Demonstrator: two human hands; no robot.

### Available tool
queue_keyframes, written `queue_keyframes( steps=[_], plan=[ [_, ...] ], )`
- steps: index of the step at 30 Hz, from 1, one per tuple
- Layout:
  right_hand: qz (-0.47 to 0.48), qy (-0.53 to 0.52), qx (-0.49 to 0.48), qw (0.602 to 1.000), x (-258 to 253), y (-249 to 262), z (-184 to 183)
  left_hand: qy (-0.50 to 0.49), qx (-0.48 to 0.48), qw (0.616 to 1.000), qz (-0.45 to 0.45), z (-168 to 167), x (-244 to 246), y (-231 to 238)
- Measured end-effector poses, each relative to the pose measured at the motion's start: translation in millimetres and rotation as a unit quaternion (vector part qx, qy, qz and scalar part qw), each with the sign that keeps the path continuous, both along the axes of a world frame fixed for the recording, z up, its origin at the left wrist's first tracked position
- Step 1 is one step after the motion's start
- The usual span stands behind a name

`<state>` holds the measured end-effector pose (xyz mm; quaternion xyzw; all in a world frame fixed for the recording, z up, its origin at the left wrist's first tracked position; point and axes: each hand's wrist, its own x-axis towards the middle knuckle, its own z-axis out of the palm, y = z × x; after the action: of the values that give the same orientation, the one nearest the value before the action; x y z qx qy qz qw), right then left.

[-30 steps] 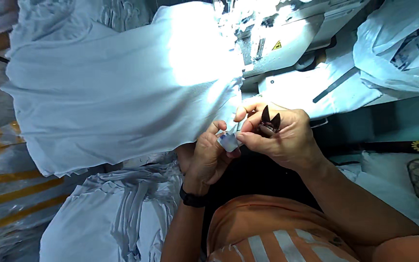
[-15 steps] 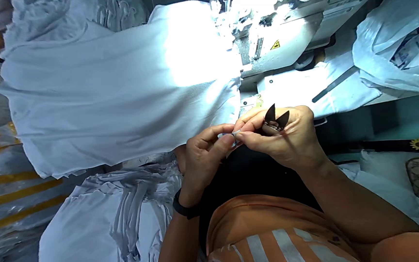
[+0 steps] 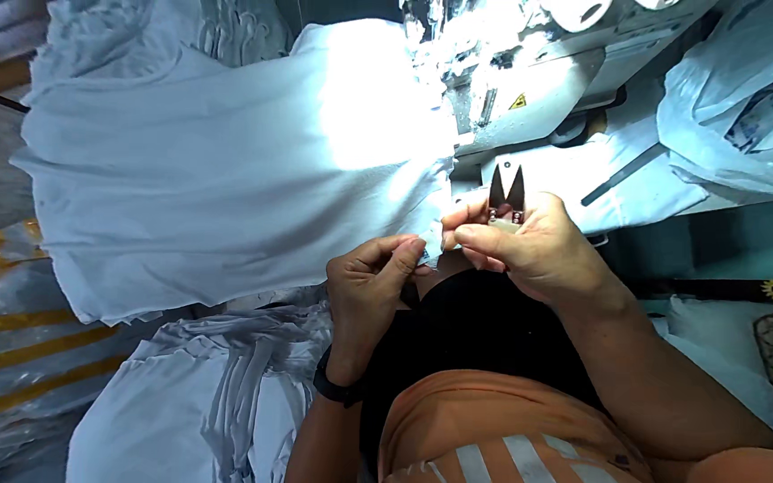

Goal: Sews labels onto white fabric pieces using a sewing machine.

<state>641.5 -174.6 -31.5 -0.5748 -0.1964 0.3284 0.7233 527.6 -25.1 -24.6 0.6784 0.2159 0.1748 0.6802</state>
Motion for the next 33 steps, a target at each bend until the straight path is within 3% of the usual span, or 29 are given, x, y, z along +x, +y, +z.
queue_keyframes(
  steps=[3,7,10,12,15,16,18,20,25,30,33],
  plan=[
    [0.028,-0.006,-0.009,1.0,-2,3,0,0.0,0.007,1.0,-0.001,1,6,-1],
    [-0.021,-0.041,-0.009,0.999,-2,15,6,-0.029,0.093,0.994,-0.04,7,17,6],
    [-0.029,-0.156,0.021,0.987,12,13,14,-0.06,0.169,0.981,-0.078,26,25,20],
    [-0.08,-0.334,0.012,0.939,32,14,11,-0.07,0.23,0.967,-0.083,43,32,37],
    [-0.134,-0.59,-0.066,0.793,69,20,-6,-0.065,0.314,0.945,-0.062,60,52,55],
    [-0.131,-0.634,-0.07,0.759,78,23,-11,-0.054,0.332,0.94,-0.054,62,59,56],
    [-0.111,-0.676,-0.055,0.726,88,27,-17,-0.016,0.36,0.932,-0.051,61,73,55],
    [-0.1,-0.688,-0.018,0.718,89,30,-22,0.006,0.382,0.922,-0.065,54,84,52],
    [-0.111,-0.646,0.038,0.754,76,31,-29,0.031,0.426,0.902,-0.061,30,101,45],
    [-0.113,-0.691,0.014,0.714,77,28,-27,0.035,0.461,0.885,-0.054,25,102,45],
    [-0.107,-0.696,-0.013,0.71,75,29,-25,0.035,0.462,0.884,-0.064,26,103,48]
  ],
)
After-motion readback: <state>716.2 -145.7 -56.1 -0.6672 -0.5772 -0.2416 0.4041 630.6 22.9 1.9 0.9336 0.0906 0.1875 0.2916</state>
